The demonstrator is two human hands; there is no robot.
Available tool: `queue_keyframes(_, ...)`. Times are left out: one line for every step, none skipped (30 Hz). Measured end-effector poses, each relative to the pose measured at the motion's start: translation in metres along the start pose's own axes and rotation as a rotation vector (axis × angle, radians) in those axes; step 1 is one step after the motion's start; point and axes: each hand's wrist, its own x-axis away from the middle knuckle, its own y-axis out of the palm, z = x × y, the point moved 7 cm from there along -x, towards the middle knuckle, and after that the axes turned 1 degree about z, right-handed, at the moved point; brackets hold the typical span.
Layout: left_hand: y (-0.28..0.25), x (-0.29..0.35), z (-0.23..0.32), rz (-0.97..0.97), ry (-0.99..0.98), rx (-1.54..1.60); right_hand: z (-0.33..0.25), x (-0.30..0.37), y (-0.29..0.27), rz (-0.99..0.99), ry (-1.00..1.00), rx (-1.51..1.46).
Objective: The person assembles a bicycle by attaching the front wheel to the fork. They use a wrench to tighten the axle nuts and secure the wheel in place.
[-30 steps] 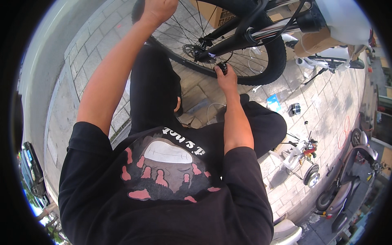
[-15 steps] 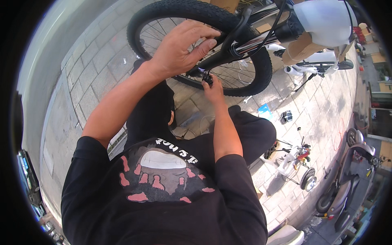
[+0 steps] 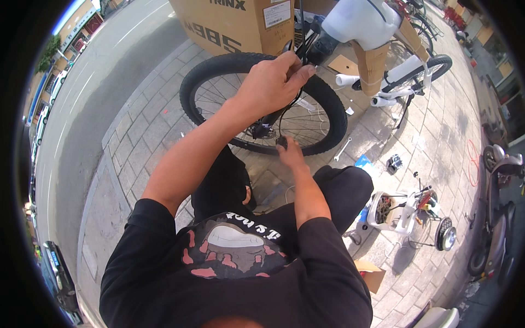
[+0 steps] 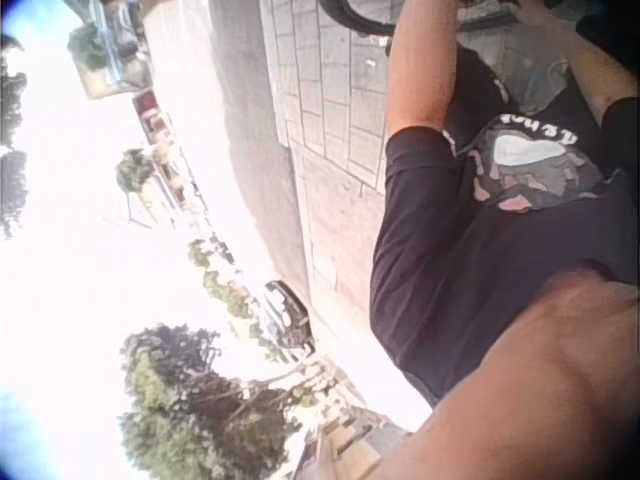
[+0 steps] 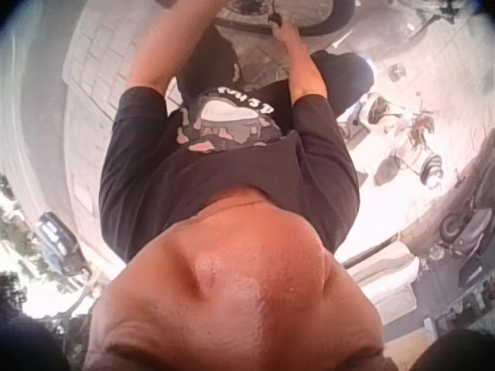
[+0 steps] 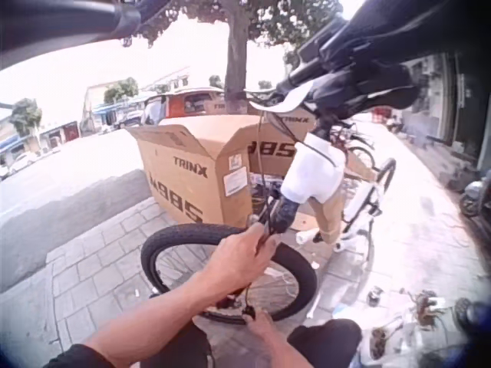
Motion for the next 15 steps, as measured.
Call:
queue_keyframes(-0.004, -0.001, 0.000, -0.001, 0.022, -0.030, 0.005, 0.026, 0.020, -0.035, 0.032, -0.026)
queue_keyframes(-0.005, 0.001, 0.001, -0.005, 0.048, -0.047, 0.015, 0.058, 0.040, -0.066, 0.070, -0.046)
queue_keyframes(-0.004, -0.003, -0.001, 0.011, 0.023, -0.062, 0.006, 0.039, 0.026, -0.027, 0.051, -0.042)
queue_keyframes(-0.001, -0.004, -0.004, 0.016, 0.052, -0.032, -0.005, 0.017, 0.010, 0.008, 0.030, -0.036)
queue_keyframes(0.000, -0.008, 0.000, -0.001, 0.075, -0.036, -0.008, 0.009, 0.000, 0.014, 0.021, -0.023)
queue_keyframes(0.002, -0.008, 0.000, -0.034, 0.084, -0.036, -0.007, 0.008, -0.004, 0.018, 0.025, -0.024)
queue_keyframes(0.003, -0.011, -0.004, -0.024, 0.073, 0.039, -0.005, 0.006, -0.010, 0.022, 0.027, -0.025)
queue_keyframes(0.005, -0.013, -0.012, -0.030, 0.054, 0.105, -0.004, 0.011, -0.006, 0.018, 0.037, -0.040)
queue_keyframes(0.007, -0.013, -0.012, -0.049, 0.031, 0.176, -0.001, 0.013, -0.006, 0.018, 0.041, -0.046)
queue_keyframes(0.010, -0.013, -0.016, -0.088, -0.029, 0.270, -0.002, 0.013, -0.002, 0.024, 0.055, -0.051)
queue_keyframes(0.012, -0.010, -0.014, -0.096, -0.103, 0.374, 0.003, 0.014, -0.006, 0.014, 0.057, -0.028)
queue_keyframes(0.008, -0.007, -0.016, -0.102, -0.175, 0.464, 0.000, 0.015, -0.006, 0.004, 0.049, -0.015)
queue_keyframes(0.011, -0.004, -0.013, -0.084, -0.154, 0.474, 0.002, 0.019, -0.008, 0.009, 0.068, -0.032)
queue_keyframes(0.008, -0.003, -0.007, -0.091, -0.144, 0.423, -0.007, 0.020, -0.001, 0.012, 0.075, -0.072)
queue_keyframes(0.012, -0.005, -0.003, -0.092, -0.158, 0.440, -0.010, 0.015, -0.012, 0.076, 0.027, -0.075)
